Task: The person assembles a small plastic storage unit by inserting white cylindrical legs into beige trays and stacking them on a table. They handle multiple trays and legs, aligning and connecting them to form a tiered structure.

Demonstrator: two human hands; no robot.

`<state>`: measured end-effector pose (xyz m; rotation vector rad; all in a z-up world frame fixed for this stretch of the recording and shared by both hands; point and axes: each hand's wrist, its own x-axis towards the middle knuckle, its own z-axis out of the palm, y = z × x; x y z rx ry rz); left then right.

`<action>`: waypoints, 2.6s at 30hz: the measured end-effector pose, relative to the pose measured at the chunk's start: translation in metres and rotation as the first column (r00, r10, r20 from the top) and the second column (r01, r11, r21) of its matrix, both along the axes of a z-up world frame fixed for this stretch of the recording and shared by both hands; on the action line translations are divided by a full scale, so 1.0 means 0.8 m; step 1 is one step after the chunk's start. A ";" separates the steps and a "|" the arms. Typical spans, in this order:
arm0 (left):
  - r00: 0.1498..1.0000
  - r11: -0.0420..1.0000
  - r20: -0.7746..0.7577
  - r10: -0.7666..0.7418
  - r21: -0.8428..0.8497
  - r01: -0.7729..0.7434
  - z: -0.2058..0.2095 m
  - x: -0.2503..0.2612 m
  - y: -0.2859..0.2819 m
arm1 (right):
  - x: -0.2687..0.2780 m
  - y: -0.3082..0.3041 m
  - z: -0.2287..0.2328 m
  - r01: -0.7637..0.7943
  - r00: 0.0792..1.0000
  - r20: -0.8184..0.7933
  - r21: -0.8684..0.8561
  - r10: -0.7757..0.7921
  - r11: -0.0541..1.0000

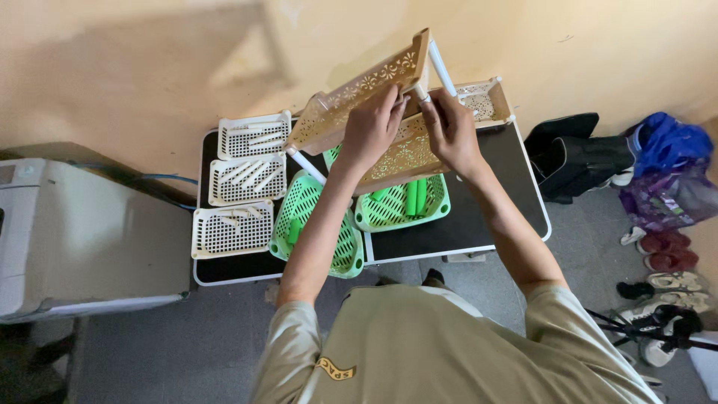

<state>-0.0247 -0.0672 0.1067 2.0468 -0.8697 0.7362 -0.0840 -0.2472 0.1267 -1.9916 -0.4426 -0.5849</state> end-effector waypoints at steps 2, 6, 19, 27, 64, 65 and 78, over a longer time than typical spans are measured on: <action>1.000 0.997 0.001 0.028 0.073 -0.028 0.003 -0.005 0.001 | 0.002 0.001 -0.006 0.059 0.998 -0.001 -0.061 -0.059 0.996; 0.996 0.996 0.075 0.054 0.071 -0.060 0.007 -0.014 -0.004 | 0.023 0.001 -0.029 0.231 0.944 -0.231 -0.051 -0.236 0.972; 0.870 0.731 -0.291 0.397 -0.473 -0.492 -0.075 -0.109 0.110 | 0.069 -0.068 -0.122 0.322 0.894 -0.438 0.484 -0.094 0.814; 0.581 0.646 -0.731 -0.357 -0.643 -0.413 -0.171 -0.056 0.146 | 0.085 -0.089 -0.148 0.383 0.892 -0.436 0.583 -0.122 0.717; 0.611 0.463 -0.600 -0.516 -0.796 -0.391 -0.271 -0.103 0.149 | -0.009 -0.050 -0.167 0.005 0.970 -0.213 0.510 0.120 0.860; 0.574 0.489 -0.632 -0.521 -0.772 -0.406 -0.275 -0.102 0.149 | -0.008 -0.053 -0.167 -0.007 0.966 -0.216 0.528 0.143 0.849; 0.595 0.402 -0.758 -0.267 -0.649 -0.646 -0.291 -0.155 0.124 | 0.149 -0.180 -0.311 -0.013 0.843 -0.534 0.109 0.069 0.994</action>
